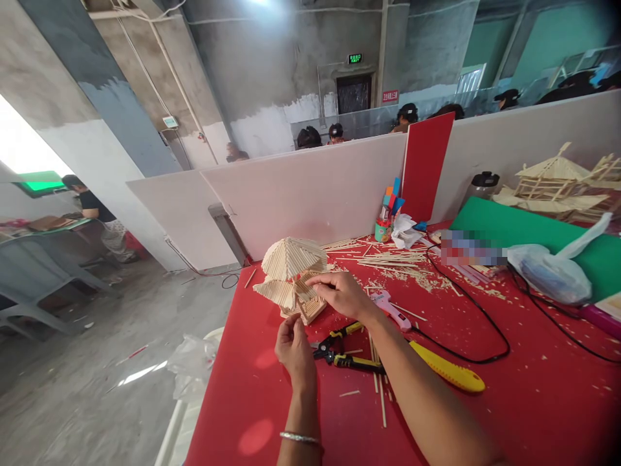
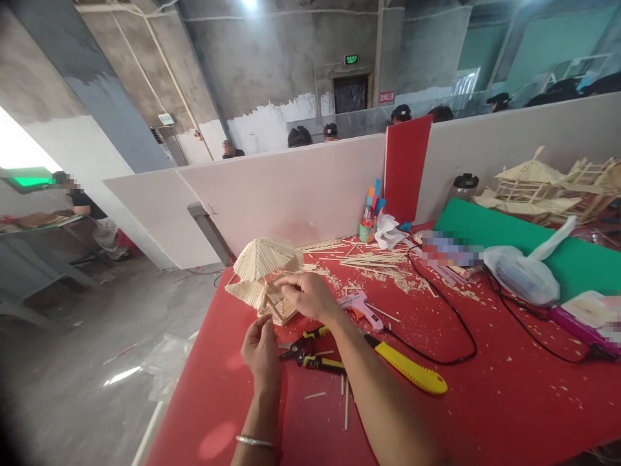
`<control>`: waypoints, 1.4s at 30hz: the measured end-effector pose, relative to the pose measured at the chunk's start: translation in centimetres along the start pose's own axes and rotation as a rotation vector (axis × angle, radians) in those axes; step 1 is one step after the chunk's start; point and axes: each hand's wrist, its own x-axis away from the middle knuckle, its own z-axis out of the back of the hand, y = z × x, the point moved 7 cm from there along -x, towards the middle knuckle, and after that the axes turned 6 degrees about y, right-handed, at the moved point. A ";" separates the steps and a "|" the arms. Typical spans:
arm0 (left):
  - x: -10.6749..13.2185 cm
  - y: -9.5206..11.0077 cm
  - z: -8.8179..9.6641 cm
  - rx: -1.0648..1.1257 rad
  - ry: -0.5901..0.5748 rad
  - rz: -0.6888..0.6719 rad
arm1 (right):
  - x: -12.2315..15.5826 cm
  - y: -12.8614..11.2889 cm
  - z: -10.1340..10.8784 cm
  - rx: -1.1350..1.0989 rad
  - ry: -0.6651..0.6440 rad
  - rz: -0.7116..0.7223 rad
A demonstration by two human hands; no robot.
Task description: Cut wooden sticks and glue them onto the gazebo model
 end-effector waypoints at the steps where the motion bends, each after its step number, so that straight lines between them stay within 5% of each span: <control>1: 0.1 -0.2 -0.1 0.003 -0.017 0.015 | -0.1 0.1 0.1 -0.035 -0.001 0.003; 9: 1.2 -0.2 -1.4 -0.021 -0.161 0.060 | -0.2 1.1 0.0 -0.091 -0.043 -0.050; 22: 2.0 0.4 -2.3 -0.003 -0.264 0.061 | 0.0 2.1 3.2 0.005 0.077 -0.110; 32: 2.2 0.7 -2.8 -0.007 -0.298 0.020 | 0.6 1.2 2.5 0.037 -0.030 -0.035; 38: 4.2 1.1 -3.7 -0.029 -0.430 0.104 | 0.3 3.8 6.6 0.168 0.064 -0.095; 42: 5.0 2.4 -4.2 -0.074 -0.494 -0.022 | 0.5 5.8 8.7 0.296 0.019 -0.133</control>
